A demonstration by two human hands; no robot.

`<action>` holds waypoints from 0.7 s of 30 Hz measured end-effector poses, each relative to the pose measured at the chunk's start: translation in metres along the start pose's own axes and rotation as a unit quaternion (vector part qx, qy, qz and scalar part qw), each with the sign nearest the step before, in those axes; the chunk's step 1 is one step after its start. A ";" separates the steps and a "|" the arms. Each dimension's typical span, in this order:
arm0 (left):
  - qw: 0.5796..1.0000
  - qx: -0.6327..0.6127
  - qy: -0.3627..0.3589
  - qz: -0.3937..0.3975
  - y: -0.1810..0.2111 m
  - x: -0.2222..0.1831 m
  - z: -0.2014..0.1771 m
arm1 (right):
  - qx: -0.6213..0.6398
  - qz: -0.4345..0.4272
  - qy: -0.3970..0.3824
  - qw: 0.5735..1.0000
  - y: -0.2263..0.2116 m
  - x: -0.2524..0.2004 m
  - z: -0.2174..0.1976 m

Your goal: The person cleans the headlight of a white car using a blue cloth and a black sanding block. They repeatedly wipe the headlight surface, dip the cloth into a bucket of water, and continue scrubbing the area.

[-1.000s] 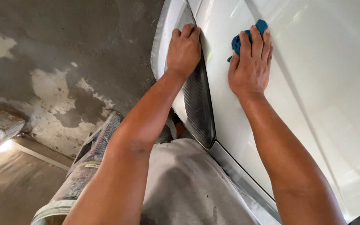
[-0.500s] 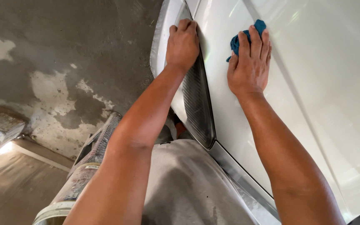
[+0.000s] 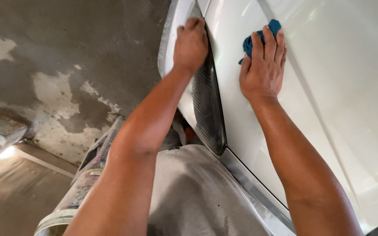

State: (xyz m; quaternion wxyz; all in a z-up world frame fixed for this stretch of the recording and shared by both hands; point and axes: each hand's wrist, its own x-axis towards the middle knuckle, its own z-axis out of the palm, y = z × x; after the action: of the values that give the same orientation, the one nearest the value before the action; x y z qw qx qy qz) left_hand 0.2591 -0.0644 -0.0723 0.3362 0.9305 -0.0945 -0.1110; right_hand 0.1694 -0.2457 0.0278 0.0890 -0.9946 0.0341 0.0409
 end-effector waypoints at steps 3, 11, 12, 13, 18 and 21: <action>0.999 0.014 -0.003 0.052 0.023 -0.045 -0.023 | 0.002 0.004 0.010 1.000 0.001 0.008 -0.003; 1.000 0.014 -0.004 0.025 0.001 -0.004 -0.001 | -0.002 0.000 -0.001 1.000 0.002 0.004 -0.002; 1.000 0.004 0.017 0.026 0.000 -0.004 0.002 | -0.003 0.000 -0.002 1.000 0.002 0.003 -0.004; 0.999 -0.002 0.038 0.029 -0.003 0.000 0.002 | 0.000 0.000 0.000 1.000 0.000 0.005 -0.004; 0.996 -0.002 -0.002 0.087 0.020 -0.074 -0.028 | 0.000 0.000 0.003 1.000 0.002 0.000 0.000; 0.994 0.004 0.004 0.113 0.011 -0.063 -0.024 | -0.002 -0.003 0.008 1.000 0.002 0.007 0.000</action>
State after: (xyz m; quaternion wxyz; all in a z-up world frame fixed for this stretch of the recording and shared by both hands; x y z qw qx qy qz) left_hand 0.2038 -0.0425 -0.0384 0.3435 0.9155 -0.1980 -0.0678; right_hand 0.1761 -0.2482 0.0266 0.0867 -0.9952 0.0318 0.0323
